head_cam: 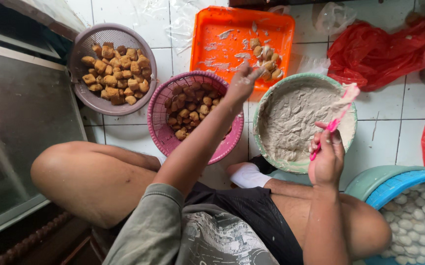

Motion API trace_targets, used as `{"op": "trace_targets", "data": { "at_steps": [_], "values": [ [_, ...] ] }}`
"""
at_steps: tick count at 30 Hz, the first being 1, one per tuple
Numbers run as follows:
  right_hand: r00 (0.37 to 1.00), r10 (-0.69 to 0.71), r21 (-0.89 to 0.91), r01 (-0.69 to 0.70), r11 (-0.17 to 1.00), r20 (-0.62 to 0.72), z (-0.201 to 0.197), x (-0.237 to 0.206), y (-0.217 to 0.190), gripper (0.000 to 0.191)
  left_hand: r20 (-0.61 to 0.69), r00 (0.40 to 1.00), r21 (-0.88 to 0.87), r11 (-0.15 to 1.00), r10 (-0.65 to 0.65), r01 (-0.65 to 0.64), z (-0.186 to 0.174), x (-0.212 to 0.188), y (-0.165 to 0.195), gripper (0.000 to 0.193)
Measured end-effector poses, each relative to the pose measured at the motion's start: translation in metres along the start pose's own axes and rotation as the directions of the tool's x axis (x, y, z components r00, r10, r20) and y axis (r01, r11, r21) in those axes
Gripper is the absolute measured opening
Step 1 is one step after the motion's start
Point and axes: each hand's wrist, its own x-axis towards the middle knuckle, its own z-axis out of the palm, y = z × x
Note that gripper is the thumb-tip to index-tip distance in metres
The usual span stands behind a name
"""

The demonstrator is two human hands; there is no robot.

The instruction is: The person sits on the floor coating fried tofu pieces with batter. They pick pieces one at a time from a pink basket, spread batter over each piece with a pink spatula, and place the coated pieces onto an orange tray.

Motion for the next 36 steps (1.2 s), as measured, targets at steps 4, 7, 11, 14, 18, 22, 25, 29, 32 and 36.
{"op": "trace_targets", "data": {
  "at_steps": [4, 7, 11, 14, 18, 22, 25, 29, 32, 36],
  "values": [
    [0.994, 0.107, 0.146, -0.105, 0.984, -0.005, -0.007, -0.005, -0.001, 0.033, -0.181, 0.939, 0.361, 0.908, 0.293, -0.214, -0.056, -0.021, -0.007, 0.060],
    [0.991, 0.128, -0.144, -0.132, 0.981, -0.038, -0.024, -0.002, 0.010, 0.030, -0.276, 0.941, 0.464, 0.884, 0.198, -0.050, -0.102, -0.070, -0.032, 0.040],
    [0.997, 0.017, -0.908, 0.057, 0.416, 0.070, -0.050, 0.011, 0.050, 0.024, -0.162, 0.959, 0.727, 0.685, 0.235, -0.045, -0.139, -0.122, -0.073, 0.042],
    [0.972, 0.228, -0.922, -0.032, 0.386, 0.061, -0.058, 0.017, 0.089, 0.039, -0.048, 0.998, 0.862, 0.506, 0.044, 0.019, -0.146, -0.144, -0.094, 0.072],
    [0.952, 0.306, -0.921, -0.132, 0.367, -0.014, -0.060, 0.016, 0.111, 0.028, -0.063, 0.925, 0.844, 0.514, 0.375, -0.151, -0.120, -0.161, -0.107, 0.042],
    [0.957, 0.280, -0.556, -0.277, 0.784, -0.082, -0.058, 0.017, 0.091, 0.035, 0.026, 0.946, 0.356, 0.887, -0.323, 0.294, -0.048, -0.181, -0.117, 0.038],
    [0.958, 0.266, -0.336, -0.286, 0.897, -0.106, -0.066, 0.014, 0.056, 0.028, 0.161, 0.929, 0.435, 0.869, -0.332, 0.235, 0.000, -0.191, -0.128, 0.061],
    [0.982, 0.173, -0.065, -0.177, 0.982, -0.070, -0.075, 0.010, 0.029, 0.025, 0.272, 0.764, 0.176, 0.811, -0.585, 0.558, 0.029, -0.178, -0.140, 0.074],
    [0.983, 0.162, 0.009, -0.162, 0.987, -0.088, -0.074, 0.008, 0.025, 0.028, 0.413, 0.750, -0.012, 0.821, -0.516, 0.571, 0.038, -0.170, -0.142, 0.072],
    [0.989, 0.126, 0.078, -0.120, 0.990, -0.078, -0.067, 0.010, 0.025, 0.028, 0.400, 0.547, 0.205, 0.654, -0.735, 0.728, 0.070, -0.164, -0.134, 0.073]
  ]
}}
